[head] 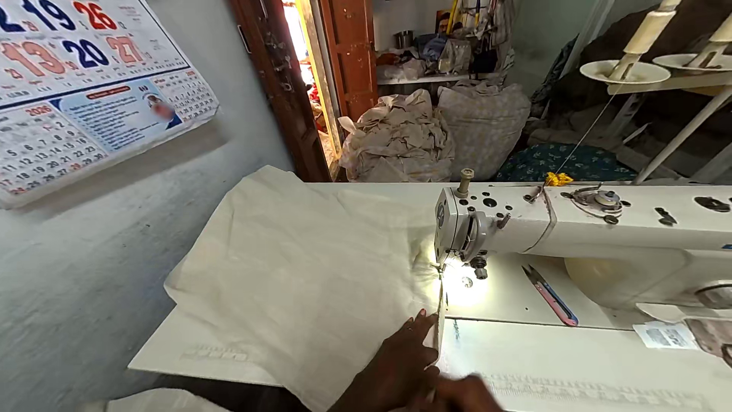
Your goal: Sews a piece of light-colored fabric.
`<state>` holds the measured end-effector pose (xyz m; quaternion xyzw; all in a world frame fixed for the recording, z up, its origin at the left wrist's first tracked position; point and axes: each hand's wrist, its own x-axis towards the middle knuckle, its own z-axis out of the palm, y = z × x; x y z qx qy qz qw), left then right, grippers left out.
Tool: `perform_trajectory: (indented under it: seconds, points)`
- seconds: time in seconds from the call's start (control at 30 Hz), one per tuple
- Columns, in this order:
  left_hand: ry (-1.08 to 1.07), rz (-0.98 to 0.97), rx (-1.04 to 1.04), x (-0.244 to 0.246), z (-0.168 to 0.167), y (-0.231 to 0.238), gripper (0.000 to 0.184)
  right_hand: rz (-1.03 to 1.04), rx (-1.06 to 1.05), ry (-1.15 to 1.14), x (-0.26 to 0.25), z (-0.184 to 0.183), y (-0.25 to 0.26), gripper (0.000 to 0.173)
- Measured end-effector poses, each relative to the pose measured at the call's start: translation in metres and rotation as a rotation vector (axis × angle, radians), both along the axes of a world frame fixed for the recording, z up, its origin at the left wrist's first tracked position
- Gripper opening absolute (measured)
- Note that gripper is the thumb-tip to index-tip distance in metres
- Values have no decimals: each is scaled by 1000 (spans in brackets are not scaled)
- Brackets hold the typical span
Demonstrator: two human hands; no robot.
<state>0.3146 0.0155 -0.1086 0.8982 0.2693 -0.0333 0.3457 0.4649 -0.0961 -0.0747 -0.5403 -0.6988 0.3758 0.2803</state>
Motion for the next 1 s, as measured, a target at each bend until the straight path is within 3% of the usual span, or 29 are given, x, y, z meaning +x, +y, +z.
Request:
perform_trajectory:
  seconds: [0.1, 0.17, 0.23, 0.37, 0.5, 0.63, 0.73, 1.0]
  points:
    - [-92, 64, -76, 2, -3, -28, 29, -531, 257, -239, 18, -70, 57, 33]
    - [-80, 128, -105, 10, -3, -50, 29, -618, 215, -360, 18, -83, 89, 35]
    - [-66, 219, -109, 14, -2, -64, 28, -670, 257, -395, 16, -83, 109, 26]
    - [-162, 385, -80, 16, -5, -83, 26, -684, 265, -415, 17, -84, 112, 25]
    - [-331, 477, 123, 22, -30, -98, 19, -695, 258, -393, 18, -87, 104, 22]
    - [-340, 500, 271, 29, -43, -98, 16, -684, 281, -404, 22, -83, 113, 14]
    - [-335, 538, 342, 33, -51, -89, 17, -658, 284, -401, 24, -85, 107, 18]
    - [-354, 416, 406, 30, -68, -46, 32, -589, 146, -438, 19, -82, 89, 17]
